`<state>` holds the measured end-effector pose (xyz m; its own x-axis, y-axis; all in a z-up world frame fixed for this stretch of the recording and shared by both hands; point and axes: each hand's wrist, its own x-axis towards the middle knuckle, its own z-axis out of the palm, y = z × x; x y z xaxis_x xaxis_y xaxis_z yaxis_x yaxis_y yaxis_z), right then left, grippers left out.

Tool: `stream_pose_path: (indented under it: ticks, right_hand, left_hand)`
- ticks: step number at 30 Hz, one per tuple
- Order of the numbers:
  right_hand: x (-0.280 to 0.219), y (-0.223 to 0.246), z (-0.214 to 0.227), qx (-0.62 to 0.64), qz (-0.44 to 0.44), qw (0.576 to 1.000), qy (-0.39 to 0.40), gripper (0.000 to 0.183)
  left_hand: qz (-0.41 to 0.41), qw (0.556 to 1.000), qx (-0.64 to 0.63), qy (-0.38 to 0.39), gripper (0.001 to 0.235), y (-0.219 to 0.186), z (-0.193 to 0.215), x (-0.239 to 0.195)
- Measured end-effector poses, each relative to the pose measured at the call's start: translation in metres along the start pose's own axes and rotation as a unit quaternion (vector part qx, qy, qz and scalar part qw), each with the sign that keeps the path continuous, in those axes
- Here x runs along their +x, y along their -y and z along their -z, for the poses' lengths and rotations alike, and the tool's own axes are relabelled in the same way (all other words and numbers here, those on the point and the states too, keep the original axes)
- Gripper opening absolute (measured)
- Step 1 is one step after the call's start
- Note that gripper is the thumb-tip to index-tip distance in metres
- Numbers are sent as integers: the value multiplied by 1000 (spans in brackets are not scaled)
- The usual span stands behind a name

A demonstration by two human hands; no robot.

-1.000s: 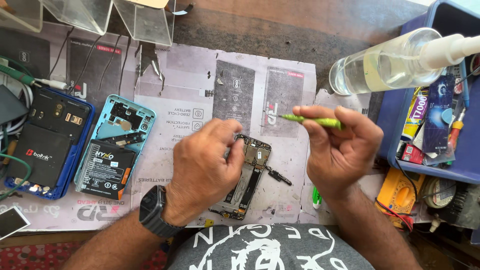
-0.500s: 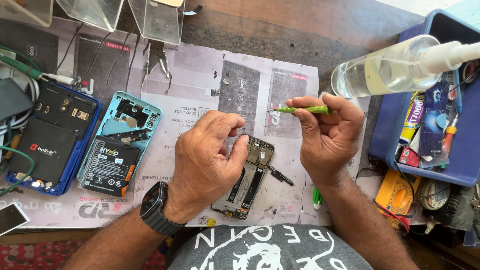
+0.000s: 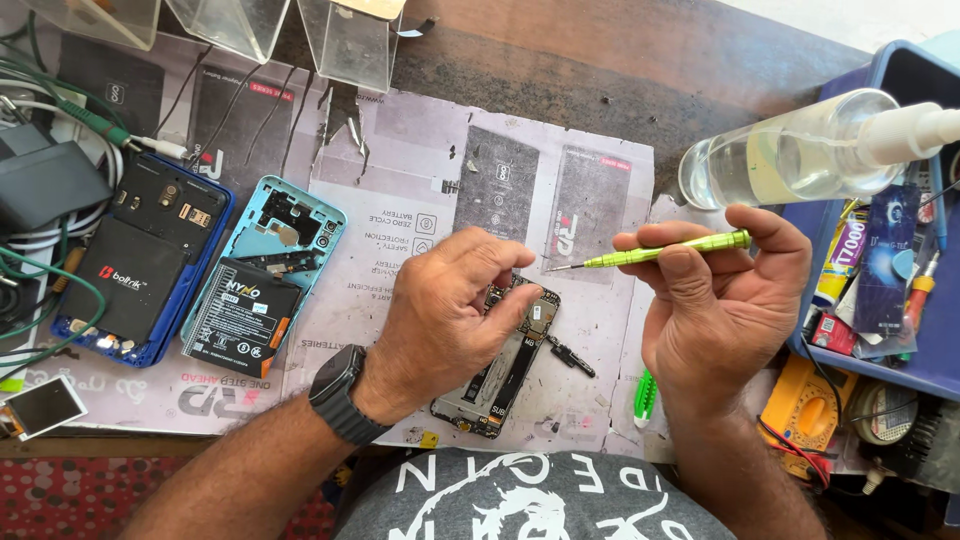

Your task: The person uses a green screwdriver to remove screws from a disassembled mobile phone motherboard, then detaches a small black component and places it on the table. The person continues to unscrew and remove additional components from the motherboard.

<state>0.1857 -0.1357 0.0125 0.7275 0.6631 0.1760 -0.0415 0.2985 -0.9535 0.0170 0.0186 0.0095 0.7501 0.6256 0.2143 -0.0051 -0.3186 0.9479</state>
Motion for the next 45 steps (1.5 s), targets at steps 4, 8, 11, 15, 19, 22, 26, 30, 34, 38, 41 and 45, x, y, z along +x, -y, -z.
stream_pose_path:
  ticks: [4, 8, 11, 15, 19, 22, 26, 30, 34, 38, 41, 45]
  right_hand:
    - [-2, -1, -2, -3, -2, 1000, 11, 38]
    - [-5, -3, -5, 1, -10, 1000, 10, 39]
    - [-7, -4, -6, -1, -10, 1000, 12, 39]
    - [-7, -5, -7, -3, -11, 1000, 12, 39]
    - [-8, -5, -7, -3, -9, 1000, 11, 40]
    - [-9, -5, -7, -1, -8, 1000, 13, 40]
    - [-10, -6, -6, -10, -3, 1000, 22, 39]
    - [-12, -8, -5, -40, 27, 998, 34, 39]
    - [-16, -10, -5, -77, 60, 994, 52, 39]
    - [-18, -10, -5, -112, 83, 988, 64, 39]
    - [-18, -11, -6, -117, 85, 988, 60, 40]
    - [-21, -4, -4, -128, 82, 987, 54, 41]
  left_hand:
    - [-41, 998, 42, 14, 20, 1, -2, 0]
    - [-51, 996, 65, 13, 18, 0, -1, -1]
    - [-53, 996, 72, 8, 15, 0, -2, -1]
    - [-62, 996, 67, -2, 12, 1, -2, -1]
    - [-66, 996, 55, -14, 13, 0, -2, -1]
    - [-61, 997, 51, -12, 13, 0, -2, -1]
    - [-60, 997, 49, -13, 13, -1, -3, -1]
    - [-58, 997, 58, -15, 13, 0, -3, -1]
    - [-64, 994, 82, -16, 14, 3, -5, -2]
    - [-70, 992, 98, -22, 14, 4, -7, -5]
    - [-81, 989, 120, -22, 15, 5, -6, -5]
    - [-54, 988, 145, 2, 33, 2, -4, -2]
